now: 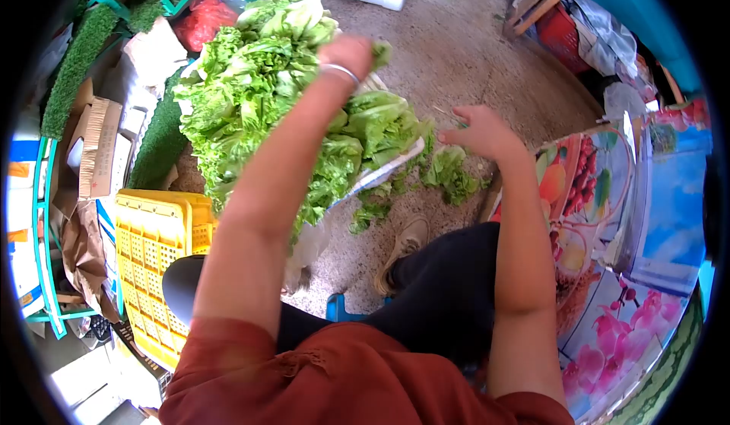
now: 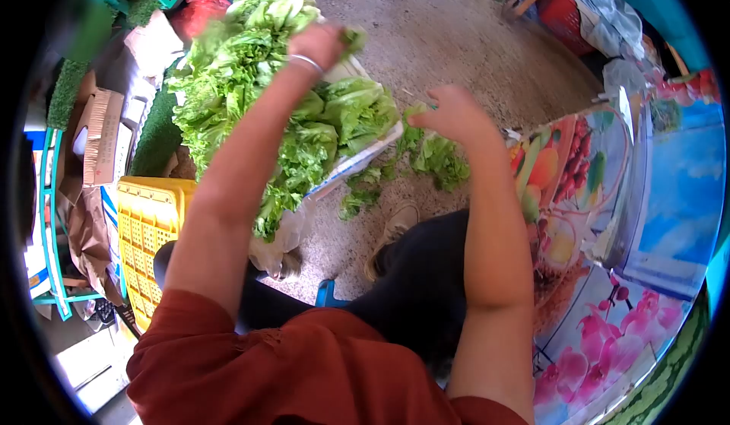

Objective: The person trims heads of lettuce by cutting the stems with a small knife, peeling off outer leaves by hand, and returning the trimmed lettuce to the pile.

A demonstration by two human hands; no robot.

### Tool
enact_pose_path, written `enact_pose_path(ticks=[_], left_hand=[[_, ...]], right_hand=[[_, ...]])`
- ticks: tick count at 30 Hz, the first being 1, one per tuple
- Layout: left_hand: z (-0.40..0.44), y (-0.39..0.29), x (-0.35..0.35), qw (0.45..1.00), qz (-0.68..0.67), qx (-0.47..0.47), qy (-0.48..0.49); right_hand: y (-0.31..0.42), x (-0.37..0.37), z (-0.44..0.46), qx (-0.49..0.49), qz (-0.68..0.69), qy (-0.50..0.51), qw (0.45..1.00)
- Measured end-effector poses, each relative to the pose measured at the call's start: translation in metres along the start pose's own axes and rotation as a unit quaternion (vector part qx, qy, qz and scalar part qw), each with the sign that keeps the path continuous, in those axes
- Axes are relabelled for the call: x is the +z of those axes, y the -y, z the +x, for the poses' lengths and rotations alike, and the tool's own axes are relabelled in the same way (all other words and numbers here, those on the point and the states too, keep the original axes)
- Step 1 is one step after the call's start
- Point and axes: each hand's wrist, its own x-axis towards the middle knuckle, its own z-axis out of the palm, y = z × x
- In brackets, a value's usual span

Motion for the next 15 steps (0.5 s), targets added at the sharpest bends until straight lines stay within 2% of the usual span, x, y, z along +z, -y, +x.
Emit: enact_pose_path(ticks=[1,2,3,5,8,9,11,13,14,15], left_hand=[[0.011,0.001,0.031,0.998,-0.053,0.043,0.001],[0.016,-0.004,0.05,0.995,-0.042,0.036,0.079],[0.022,0.0,0.085,0.99,-0.12,0.035,0.059],[0.004,0.002,0.066,0.987,-0.145,0.012,0.066],[-0.011,0.004,0.037,0.995,-0.079,0.04,-0.046],[-0.014,0.009,0.021,0.995,-0.078,0.039,-0.042],[-0.015,0.026,-0.001,0.991,-0.134,-0.021,0.014],[-0.005,0.059,0.021,0.999,-0.009,0.033,0.004],[-0.006,0.064,0.02,0.995,-0.025,0.008,0.094],[-0.011,0.069,0.022,0.995,-0.024,0.009,0.093]], right_hand=[[0.0,-0.001,0.002,-0.014,0.005,-0.001,1.0],[0.0,0.0,0.004,-0.026,0.004,0.0,1.0],[-0.003,0.002,0.004,-0.022,0.043,-0.006,0.999],[-0.004,0.004,0.009,-0.023,0.082,-0.01,0.996],[-0.01,0.011,0.018,-0.008,0.094,-0.032,0.995],[-0.015,0.016,0.026,-0.023,0.126,-0.044,0.991],[-0.01,0.017,0.034,-0.035,0.162,-0.058,0.985],[0.008,0.019,0.036,-0.025,0.254,-0.056,0.965],[0.01,0.022,0.041,-0.025,0.254,-0.057,0.965],[0.01,0.027,0.047,-0.04,0.257,-0.06,0.964]])
